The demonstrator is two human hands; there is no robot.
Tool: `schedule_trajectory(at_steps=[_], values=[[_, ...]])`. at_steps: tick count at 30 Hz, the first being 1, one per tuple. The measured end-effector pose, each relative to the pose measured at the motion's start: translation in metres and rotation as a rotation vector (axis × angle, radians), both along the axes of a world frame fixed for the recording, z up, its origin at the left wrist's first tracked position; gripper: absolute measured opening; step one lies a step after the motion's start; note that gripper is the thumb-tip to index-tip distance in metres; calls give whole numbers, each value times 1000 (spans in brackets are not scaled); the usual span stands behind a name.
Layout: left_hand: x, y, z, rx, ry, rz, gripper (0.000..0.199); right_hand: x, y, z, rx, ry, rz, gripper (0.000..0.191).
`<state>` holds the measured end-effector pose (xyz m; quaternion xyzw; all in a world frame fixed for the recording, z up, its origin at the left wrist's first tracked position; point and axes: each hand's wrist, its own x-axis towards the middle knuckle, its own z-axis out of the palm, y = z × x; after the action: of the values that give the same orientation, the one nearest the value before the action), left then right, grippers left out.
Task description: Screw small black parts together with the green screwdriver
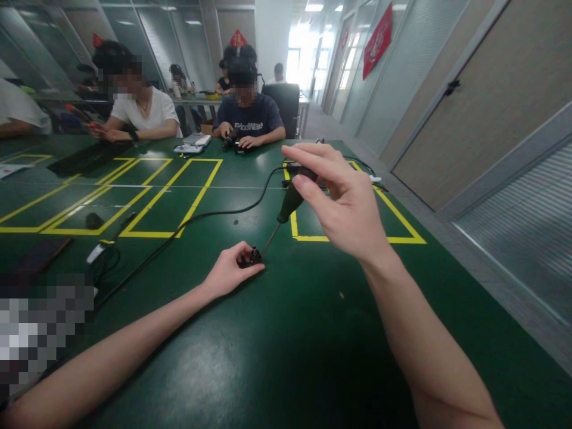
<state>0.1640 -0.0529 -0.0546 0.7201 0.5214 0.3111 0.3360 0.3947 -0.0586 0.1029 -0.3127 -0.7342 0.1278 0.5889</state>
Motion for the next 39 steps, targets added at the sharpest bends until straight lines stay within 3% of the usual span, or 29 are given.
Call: schedule_trajectory(at_steps=[7, 14, 25, 32, 39], values=[[0, 0, 0, 6, -15, -8, 29, -3, -1, 0, -57, 80, 91, 22], [0, 0, 0, 22, -1, -3, 29, 0, 2, -1, 0, 75, 21, 22], [2, -1, 4, 11, -4, 10, 31, -5, -3, -1, -56, 76, 28, 16], [12, -4, 9, -3, 36, 73, 23, -7, -3, 0, -49, 110, 177, 19], [18, -5, 5, -7, 19, 131, 24, -14, 0, 0, -176, 263, 322, 18]])
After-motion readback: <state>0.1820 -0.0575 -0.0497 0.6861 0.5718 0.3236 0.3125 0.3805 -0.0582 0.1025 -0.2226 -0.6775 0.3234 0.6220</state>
